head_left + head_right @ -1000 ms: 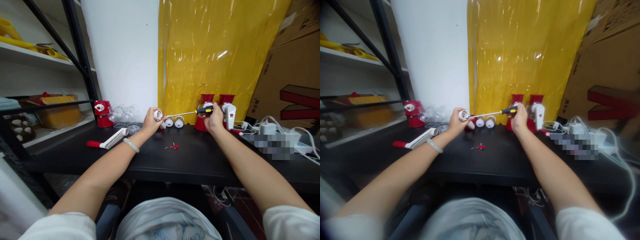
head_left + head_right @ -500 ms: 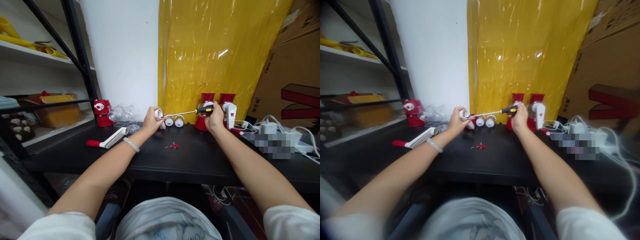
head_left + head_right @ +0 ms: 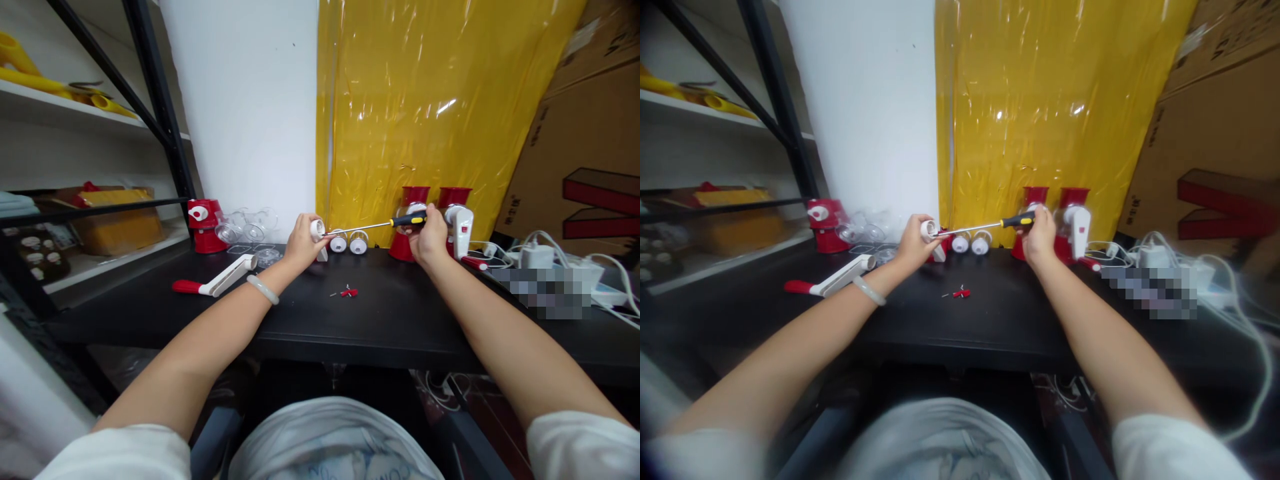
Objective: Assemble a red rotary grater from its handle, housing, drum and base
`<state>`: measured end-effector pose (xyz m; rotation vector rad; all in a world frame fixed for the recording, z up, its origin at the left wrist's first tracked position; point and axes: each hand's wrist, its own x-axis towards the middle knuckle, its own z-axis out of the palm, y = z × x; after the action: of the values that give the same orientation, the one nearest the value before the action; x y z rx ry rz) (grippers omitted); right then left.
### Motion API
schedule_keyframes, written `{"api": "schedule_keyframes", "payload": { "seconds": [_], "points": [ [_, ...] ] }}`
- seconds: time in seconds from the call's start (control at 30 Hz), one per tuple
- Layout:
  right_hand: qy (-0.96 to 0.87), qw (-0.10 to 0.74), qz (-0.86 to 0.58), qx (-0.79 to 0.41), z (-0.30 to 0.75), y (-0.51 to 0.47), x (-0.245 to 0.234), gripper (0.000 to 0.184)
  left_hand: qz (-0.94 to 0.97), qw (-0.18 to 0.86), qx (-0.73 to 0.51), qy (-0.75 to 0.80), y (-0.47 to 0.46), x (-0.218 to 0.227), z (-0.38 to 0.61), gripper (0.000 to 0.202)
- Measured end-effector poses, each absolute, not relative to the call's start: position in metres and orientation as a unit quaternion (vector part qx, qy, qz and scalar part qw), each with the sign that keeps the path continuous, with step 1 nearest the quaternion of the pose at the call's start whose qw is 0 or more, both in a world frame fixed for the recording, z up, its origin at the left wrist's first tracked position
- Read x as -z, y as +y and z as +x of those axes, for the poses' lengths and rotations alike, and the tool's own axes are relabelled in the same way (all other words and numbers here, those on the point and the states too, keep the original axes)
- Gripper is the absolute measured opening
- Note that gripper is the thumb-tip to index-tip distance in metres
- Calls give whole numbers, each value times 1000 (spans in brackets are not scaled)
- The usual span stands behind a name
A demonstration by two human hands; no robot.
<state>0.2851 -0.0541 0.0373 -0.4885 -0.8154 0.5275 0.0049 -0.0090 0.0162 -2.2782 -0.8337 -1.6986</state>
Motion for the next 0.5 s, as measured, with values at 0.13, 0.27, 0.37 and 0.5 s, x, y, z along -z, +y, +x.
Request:
{"api": "schedule_keyframes", "payload": {
  "seconds": [0.13, 0.27, 0.37, 0.5],
  "points": [
    [-392, 854, -233, -250, 287, -52, -36, 36, -771, 88, 553, -302, -11, -17, 5, 42],
    [-390, 855, -231, -253, 287, -53, -36, 35, -780, 93, 539, -305, -12, -19, 4, 44],
    [-387, 856, -228, -254, 287, -54, -37, 33, -785, 92, 532, -304, -15, -21, 4, 43],
    [-382, 856, -239, -254, 286, -54, -37, 33, -784, 76, 530, -314, -19, -26, 4, 43]
  ]
}}
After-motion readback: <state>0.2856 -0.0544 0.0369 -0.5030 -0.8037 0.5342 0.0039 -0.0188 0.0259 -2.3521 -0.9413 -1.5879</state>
